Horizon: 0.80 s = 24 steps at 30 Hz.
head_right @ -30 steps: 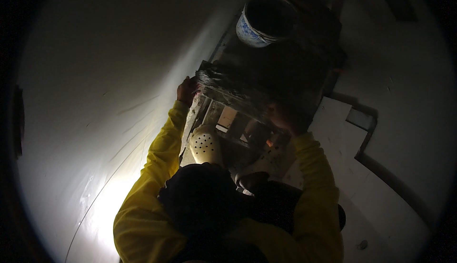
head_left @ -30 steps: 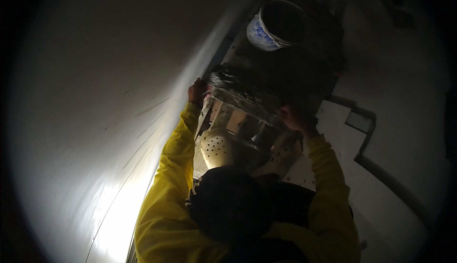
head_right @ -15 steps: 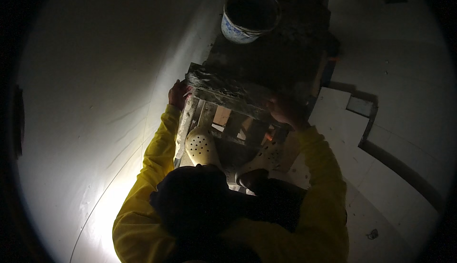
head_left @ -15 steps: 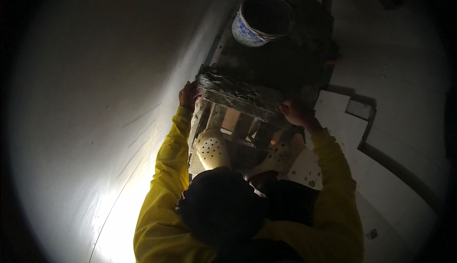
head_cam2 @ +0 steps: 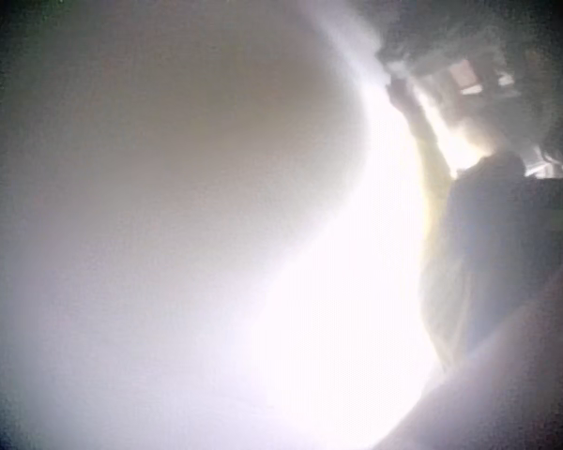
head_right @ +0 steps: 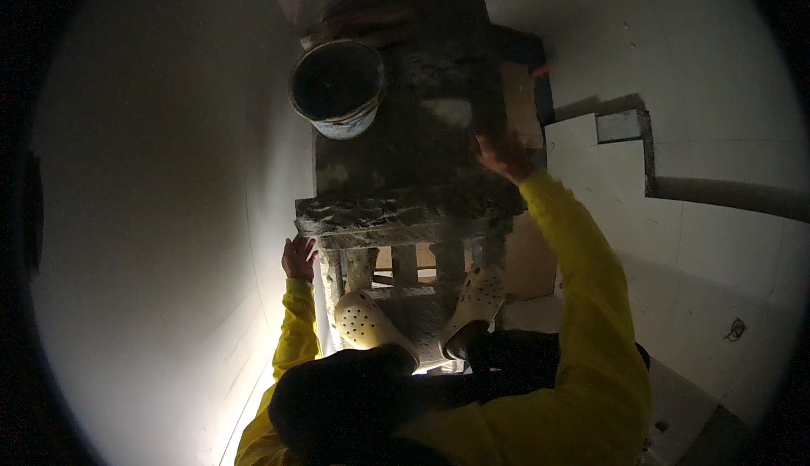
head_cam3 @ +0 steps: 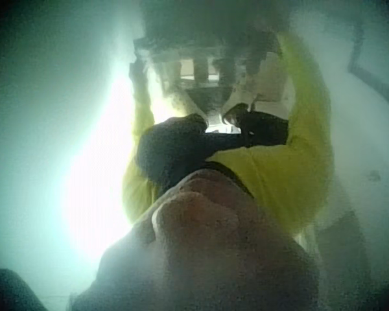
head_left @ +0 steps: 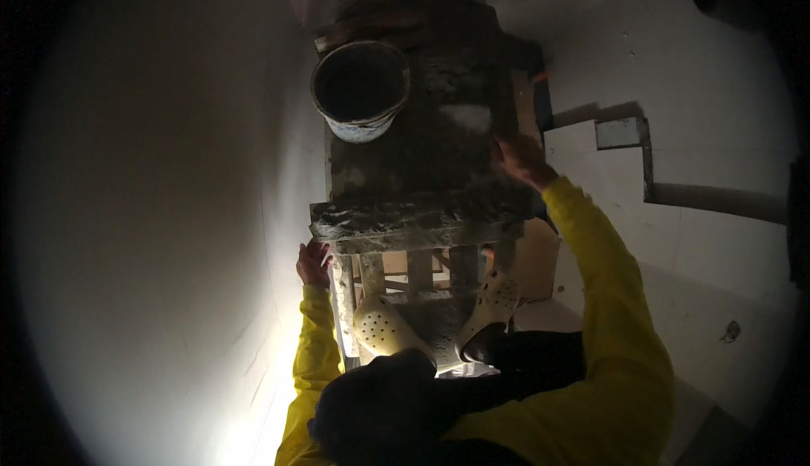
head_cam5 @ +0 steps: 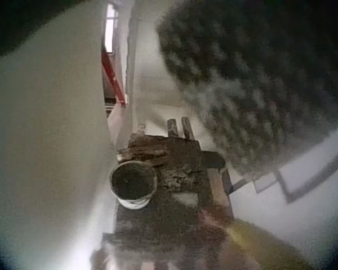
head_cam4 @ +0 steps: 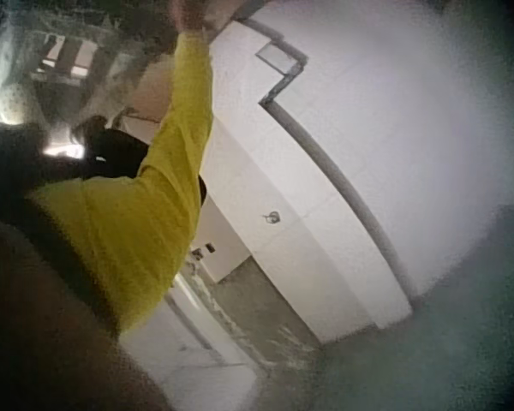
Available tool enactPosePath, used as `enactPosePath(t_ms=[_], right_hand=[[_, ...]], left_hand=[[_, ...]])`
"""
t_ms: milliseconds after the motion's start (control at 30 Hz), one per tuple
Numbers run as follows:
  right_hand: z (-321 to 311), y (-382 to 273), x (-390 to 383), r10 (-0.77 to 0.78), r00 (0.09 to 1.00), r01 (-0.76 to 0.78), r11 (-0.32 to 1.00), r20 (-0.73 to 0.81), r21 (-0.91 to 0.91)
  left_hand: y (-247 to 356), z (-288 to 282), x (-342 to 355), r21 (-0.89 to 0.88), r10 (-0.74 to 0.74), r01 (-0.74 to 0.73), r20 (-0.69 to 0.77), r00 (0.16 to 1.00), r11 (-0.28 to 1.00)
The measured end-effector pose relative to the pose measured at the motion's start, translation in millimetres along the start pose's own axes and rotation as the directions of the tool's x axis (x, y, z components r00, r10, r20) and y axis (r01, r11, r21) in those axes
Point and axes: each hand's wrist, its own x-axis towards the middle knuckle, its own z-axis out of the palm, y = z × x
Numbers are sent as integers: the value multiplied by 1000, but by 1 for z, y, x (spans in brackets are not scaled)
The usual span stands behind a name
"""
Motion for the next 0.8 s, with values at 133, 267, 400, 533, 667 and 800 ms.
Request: enactPosePath(t_ms=[133,267,400,533,667,800], right_hand=[[37,34,64,29,996,-13,981,83,-191],[88,70,52,-10,999,7,998,52,66],[112,24,36,33,999,-35,990,21,136],[91,0,55,268,821,-406,895,504,186],[69,-24,40,166,446,-877,-116,879,467],[47,-44,13,145,514,-742,-418,845,523]], left_hand=[[15,-13,-19,94,16,-10,-67,998,995],[8,-10,-22,78,-47,49,-29,998,996],[4,-22,-24,68,-63,66,-50,997,996],[-5,-7,-22,13,-41,41,-5,999,999],[-2,3,-19,-9,-13,13,-13,1000,1000],[6,11,-22,10,-31,31,-12,999,999]])
